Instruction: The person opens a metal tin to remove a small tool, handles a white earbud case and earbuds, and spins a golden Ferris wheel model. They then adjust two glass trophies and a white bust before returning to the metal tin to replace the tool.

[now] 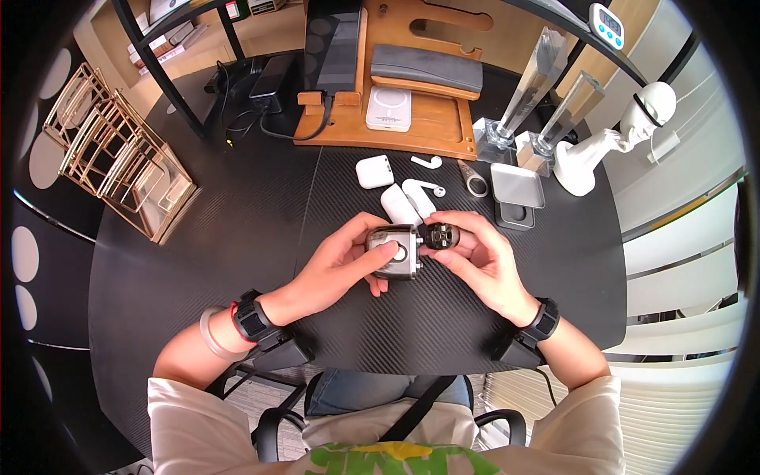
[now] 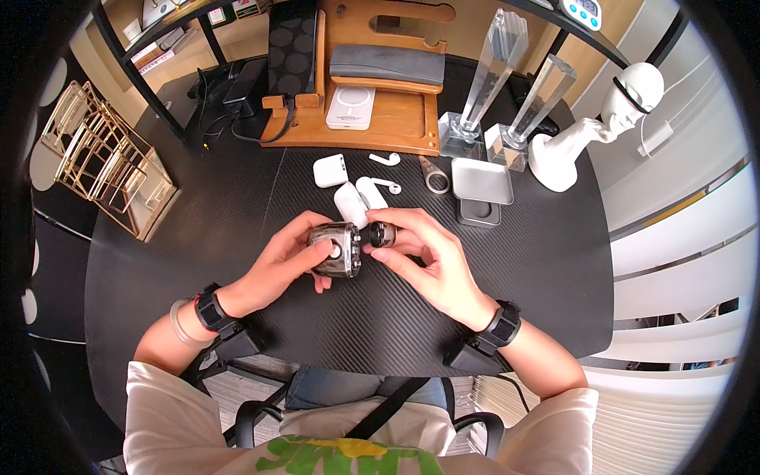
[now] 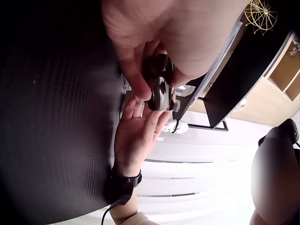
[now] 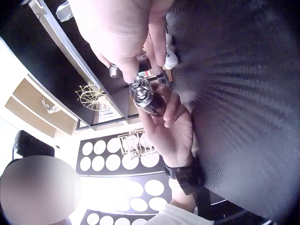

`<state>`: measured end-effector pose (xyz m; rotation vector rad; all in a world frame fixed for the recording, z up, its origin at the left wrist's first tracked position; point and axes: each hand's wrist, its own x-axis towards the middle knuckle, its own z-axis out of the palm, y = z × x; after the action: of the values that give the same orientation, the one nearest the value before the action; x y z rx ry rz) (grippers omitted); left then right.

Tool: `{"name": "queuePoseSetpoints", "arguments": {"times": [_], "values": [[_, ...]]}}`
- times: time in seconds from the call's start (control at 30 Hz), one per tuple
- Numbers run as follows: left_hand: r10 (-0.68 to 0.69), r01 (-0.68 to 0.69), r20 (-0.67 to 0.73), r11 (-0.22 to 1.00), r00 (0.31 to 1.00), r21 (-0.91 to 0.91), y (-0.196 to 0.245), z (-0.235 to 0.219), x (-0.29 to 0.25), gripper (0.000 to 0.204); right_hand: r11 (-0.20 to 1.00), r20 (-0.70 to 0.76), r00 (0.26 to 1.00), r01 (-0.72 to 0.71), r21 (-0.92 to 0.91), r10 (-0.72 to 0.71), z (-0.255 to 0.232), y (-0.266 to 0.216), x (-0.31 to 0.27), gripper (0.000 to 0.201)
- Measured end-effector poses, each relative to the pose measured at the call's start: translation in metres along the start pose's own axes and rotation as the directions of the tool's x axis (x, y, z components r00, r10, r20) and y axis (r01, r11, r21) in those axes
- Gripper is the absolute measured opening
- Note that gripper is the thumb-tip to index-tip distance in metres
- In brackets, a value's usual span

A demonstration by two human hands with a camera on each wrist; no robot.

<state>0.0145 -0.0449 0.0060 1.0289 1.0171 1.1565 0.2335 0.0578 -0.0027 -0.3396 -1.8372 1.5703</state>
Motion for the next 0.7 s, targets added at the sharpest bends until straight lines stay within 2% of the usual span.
{"name": "queuePoseSetpoints", "arguments": {"times": [0.03, 0.07, 0.13, 0.2, 0.27, 0.3, 0.4, 0.53, 0.6, 0.63, 0.7], "values": [[-0.018, 0.02, 0.038, 0.999, 0.999, -0.038, 0.0, 0.001, 0.0, 0.029, 0.998, 0.012, 1.0, 0.003, 0.063, -0.004, 0.002, -0.003, 0.001, 0.037], [-0.035, 0.041, 0.075, 0.996, 0.997, -0.075, -0.001, 0.001, -0.001, 0.029, 0.998, 0.013, 1.0, 0.003, 0.063, -0.004, 0.001, -0.003, 0.001, 0.037], [-0.043, 0.048, 0.08, 0.997, 0.996, -0.055, -0.001, 0.002, -0.001, 0.029, 0.998, 0.104, 0.993, 0.053, -0.026, -0.05, -0.002, -0.004, 0.001, 0.036], [-0.049, 0.053, 0.087, 0.997, 0.995, -0.053, -0.001, 0.001, -0.001, 0.028, 1.0, 0.094, 0.996, 0.014, 0.006, -0.014, 0.0, -0.006, 0.001, 0.036], [-0.055, 0.06, 0.083, 0.996, 0.995, -0.059, 0.0, 0.001, -0.001, 0.028, 0.96, 0.178, 0.981, 0.123, -0.251, -0.079, -0.004, -0.014, 0.001, 0.035], [-0.061, 0.066, 0.079, 0.996, 0.995, -0.065, 0.001, 0.001, -0.001, 0.029, 0.908, 0.228, 0.962, 0.226, -0.354, -0.151, -0.007, -0.017, 0.004, 0.039], [-0.061, 0.065, 0.069, 0.996, 0.996, -0.064, 0.001, 0.001, -0.001, 0.029, 0.866, 0.263, 0.942, 0.302, -0.398, -0.208, -0.007, -0.018, 0.004, 0.049], [-0.057, 0.061, 0.072, 0.996, 0.996, -0.058, 0.0, 0.001, 0.0, 0.028, 0.88, 0.191, 0.964, 0.251, -0.403, -0.187, -0.001, -0.017, 0.004, 0.058], [-0.061, 0.065, 0.08, 0.996, 0.995, -0.058, 0.001, 0.001, -0.001, 0.028, 0.935, 0.089, 0.984, 0.172, -0.311, -0.152, 0.002, -0.013, 0.002, 0.063], [-0.06, 0.065, 0.079, 0.996, 0.995, -0.058, 0.0, 0.0, -0.001, 0.028, 0.935, 0.09, 0.984, 0.173, -0.311, -0.152, 0.002, -0.013, 0.002, 0.063], [-0.062, 0.068, 0.083, 0.996, 0.995, -0.065, -0.001, 0.0, 0.0, 0.029, 0.89, 0.185, 0.975, 0.191, -0.414, -0.123, -0.002, -0.015, 0.004, 0.067]]}}
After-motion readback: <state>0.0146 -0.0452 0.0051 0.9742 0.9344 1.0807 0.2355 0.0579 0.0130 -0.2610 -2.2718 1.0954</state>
